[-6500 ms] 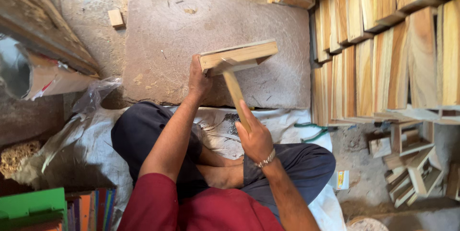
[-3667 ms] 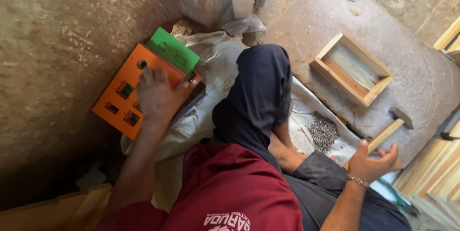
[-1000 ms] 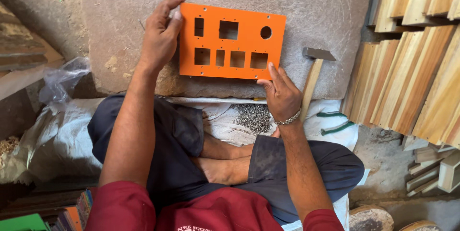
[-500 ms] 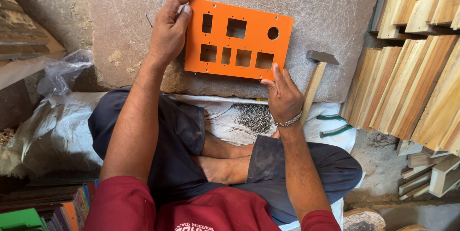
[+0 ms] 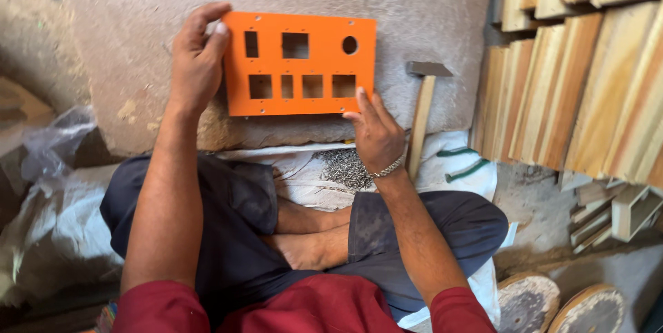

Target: The person sits on the floor and assembles small wooden frames by hammering nails into pre-drilled holes in orange and red plastic templates. The person uses a hammer to drive nails into the templates, then removes the assembled frames and sets them aside.

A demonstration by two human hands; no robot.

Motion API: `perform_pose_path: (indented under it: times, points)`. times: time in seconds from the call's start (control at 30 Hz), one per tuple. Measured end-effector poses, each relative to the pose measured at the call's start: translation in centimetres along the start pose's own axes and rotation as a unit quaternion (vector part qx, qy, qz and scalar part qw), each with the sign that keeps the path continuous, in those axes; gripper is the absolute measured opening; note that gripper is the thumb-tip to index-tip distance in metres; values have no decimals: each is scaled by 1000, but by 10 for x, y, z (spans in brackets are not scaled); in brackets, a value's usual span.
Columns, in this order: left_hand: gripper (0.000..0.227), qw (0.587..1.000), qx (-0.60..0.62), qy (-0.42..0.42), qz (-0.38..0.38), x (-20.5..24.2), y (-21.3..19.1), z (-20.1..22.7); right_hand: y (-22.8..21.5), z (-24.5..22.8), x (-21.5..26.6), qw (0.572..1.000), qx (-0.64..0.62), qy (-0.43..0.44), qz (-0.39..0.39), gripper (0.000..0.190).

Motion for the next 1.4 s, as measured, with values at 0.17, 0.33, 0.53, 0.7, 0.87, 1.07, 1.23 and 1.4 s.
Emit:
perform_pose_path:
  times: [0.17,0.33,0.53,0.7,0.87,1.07,1.23,1.4]
  points:
    - [33,992,27,-104,61,19,-12,-4,-5,19,4,980,-175,92,1,76]
    - [29,983,-92,-152,54,60,-14,19,17,44,11,909,-360,207,-29,86]
    - [29,965,-214,-149,7,73,-2,40,23,44,16,955,-248,155,-41,90]
    - [30,945,-302,-128,-1,67,5,49,23,44,15,959,-240,146,-37,89]
    - [31,952,-271,-143,4,70,3,35,27,46,18,960,-235,149,-34,90]
    - [33,952,-277,-133,10,65,1,23,29,43,14,967,-213,131,-43,95]
    - [34,929,-358,-16,92,75,-8,69,-9,39,10,949,-299,72,-69,105]
    - [8,967,-239,85,-29,150,88,89,-65,67,64,959,-196,152,-134,73]
Point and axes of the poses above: each hand's wrist, its own x-axis away from the middle knuckle, its own y-axis out of the palm, z = x × y, the point moved 9 cm from there along -x, towards the middle knuckle, and after that the axes turned 4 degrees about -x, right-handed, at the moved point
